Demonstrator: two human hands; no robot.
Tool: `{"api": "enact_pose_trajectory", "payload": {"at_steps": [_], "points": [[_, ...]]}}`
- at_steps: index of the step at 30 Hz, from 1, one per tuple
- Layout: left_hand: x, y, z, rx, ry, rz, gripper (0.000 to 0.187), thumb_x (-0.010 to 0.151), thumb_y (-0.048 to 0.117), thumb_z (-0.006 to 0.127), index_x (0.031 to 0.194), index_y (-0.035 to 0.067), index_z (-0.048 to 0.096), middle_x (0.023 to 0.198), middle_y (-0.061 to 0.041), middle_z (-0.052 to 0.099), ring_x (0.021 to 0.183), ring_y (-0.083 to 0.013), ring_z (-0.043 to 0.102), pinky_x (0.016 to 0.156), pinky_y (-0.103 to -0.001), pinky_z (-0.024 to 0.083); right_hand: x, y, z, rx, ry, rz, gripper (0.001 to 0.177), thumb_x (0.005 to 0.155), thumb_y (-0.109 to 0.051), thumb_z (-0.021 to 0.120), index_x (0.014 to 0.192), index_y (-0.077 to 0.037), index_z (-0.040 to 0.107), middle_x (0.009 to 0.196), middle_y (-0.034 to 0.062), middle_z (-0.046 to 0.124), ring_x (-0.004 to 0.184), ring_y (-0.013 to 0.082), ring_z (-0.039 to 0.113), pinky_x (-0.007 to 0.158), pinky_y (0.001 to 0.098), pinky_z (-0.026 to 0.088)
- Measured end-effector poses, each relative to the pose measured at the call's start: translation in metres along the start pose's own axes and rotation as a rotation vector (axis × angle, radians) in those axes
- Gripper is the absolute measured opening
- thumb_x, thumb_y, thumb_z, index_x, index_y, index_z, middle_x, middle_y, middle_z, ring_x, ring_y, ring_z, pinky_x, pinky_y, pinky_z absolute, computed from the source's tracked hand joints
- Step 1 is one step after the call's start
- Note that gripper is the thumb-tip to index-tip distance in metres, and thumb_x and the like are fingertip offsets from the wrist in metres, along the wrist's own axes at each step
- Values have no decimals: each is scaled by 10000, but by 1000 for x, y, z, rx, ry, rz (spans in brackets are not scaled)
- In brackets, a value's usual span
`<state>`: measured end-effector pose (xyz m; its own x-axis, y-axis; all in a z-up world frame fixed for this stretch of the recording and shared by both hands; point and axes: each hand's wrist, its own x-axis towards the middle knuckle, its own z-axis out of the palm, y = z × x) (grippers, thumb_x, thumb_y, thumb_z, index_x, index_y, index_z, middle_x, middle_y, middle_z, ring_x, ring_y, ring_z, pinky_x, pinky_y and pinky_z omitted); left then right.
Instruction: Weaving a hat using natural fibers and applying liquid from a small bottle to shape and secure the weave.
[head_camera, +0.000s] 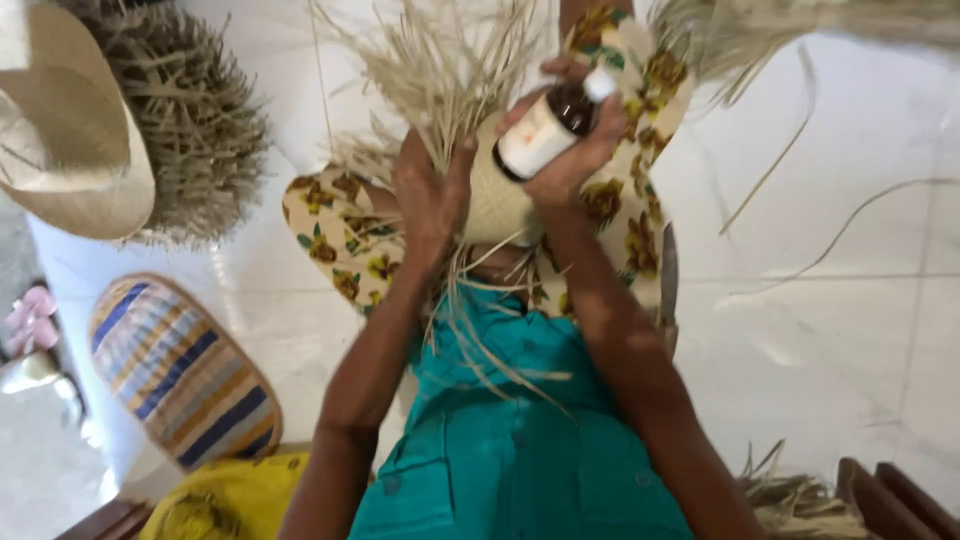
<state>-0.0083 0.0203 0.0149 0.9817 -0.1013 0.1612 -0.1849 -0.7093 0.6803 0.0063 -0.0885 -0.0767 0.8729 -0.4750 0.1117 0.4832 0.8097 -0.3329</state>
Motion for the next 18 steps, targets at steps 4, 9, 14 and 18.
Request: {"api": "enact_pose_trajectory", "payload": {"at_steps": [4, 9, 14, 18], "points": [[33, -36, 21, 158, -130, 72, 235, 744, 108, 754, 893, -19, 624, 659, -95, 620, 460, -185, 534, 402, -285, 502, 5, 6, 1, -44, -193, -76, 692, 928, -607, 264, 1150, 1, 509, 654, 150, 582, 498, 253, 553, 458, 362, 458], [45, -18, 22, 7, -271, -186, 62, 816, 94, 631, 814, 37, 655, 726, -83, 592, 512, -156, 483, 442, -259, 470, 3, 2, -7, 135, -92, 130, 591, 931, -536, 335, 1199, -40, 513, 672, 76, 594, 507, 190, 525, 461, 356, 431], [7, -2, 4, -199, -168, -241, 639, 828, 439, 569, 1264, -1, 408, 1116, -207, 568, 1005, -332, 610, 820, -485, 540, -50, -62, 14, -691, 38, -61, 519, 982, -492, 286, 1259, -71, 412, 720, 58, 542, 572, 168, 556, 568, 287, 462], [-4, 2, 16, -325, 14, -224, 370, 886, 248, 589, 1049, -81, 534, 718, -7, 473, 489, -36, 245, 386, -208, 243, -55, -54, 9, -818, 31, 28, 301, 944, -180, 348, 1200, -92, 480, 816, 28, 564, 633, 101, 542, 574, 237, 409]]}}
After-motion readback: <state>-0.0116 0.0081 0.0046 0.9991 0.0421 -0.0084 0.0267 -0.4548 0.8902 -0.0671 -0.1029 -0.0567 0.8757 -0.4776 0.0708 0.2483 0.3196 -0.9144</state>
